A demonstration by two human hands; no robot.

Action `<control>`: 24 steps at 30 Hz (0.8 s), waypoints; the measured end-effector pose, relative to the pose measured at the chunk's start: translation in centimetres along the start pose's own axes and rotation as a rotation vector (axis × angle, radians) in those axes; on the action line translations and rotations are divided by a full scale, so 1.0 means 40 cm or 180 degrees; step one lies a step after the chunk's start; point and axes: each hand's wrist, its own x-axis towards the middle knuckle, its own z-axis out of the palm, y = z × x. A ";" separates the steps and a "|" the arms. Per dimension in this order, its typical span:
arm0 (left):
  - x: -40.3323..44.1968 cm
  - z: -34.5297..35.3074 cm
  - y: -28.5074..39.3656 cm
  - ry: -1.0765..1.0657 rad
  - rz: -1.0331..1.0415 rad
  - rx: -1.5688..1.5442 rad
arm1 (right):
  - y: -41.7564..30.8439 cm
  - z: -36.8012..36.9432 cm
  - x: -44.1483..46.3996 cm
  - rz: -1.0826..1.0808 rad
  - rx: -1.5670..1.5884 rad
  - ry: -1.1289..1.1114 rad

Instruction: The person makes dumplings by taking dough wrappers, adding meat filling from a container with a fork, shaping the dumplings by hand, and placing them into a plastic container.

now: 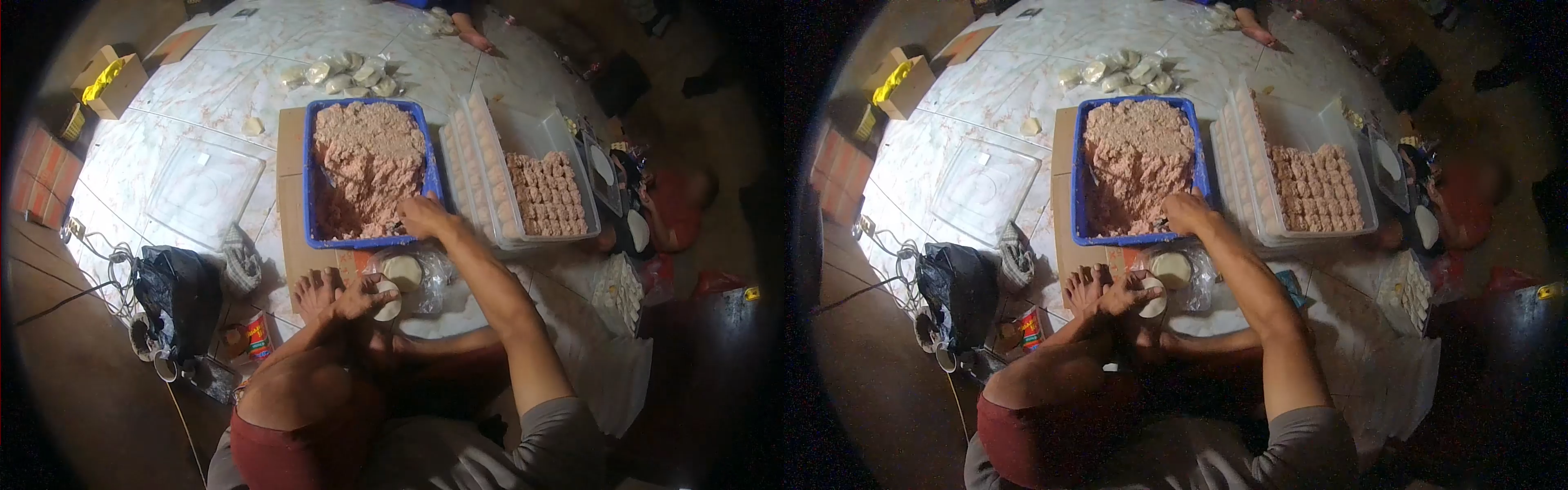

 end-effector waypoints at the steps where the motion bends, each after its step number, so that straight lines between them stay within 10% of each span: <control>1: -0.002 0.003 -0.001 0.0068 0.0066 0.0063 | 0.017 -0.023 -0.011 -0.0180 0.0383 0.0094; 9: -0.016 0.007 0.024 0.0207 0.0414 0.1496 | -0.013 -0.010 -0.002 -0.0149 -0.0164 -0.0134; 14: -0.014 -0.020 0.039 0.0259 -0.0794 -0.0481 | 0.032 -0.049 -0.053 -0.0662 0.1595 0.0183; 24: 0.007 -0.029 0.300 0.0003 0.0700 -0.2900 | -0.091 -0.005 -0.260 -0.0451 0.1790 0.3312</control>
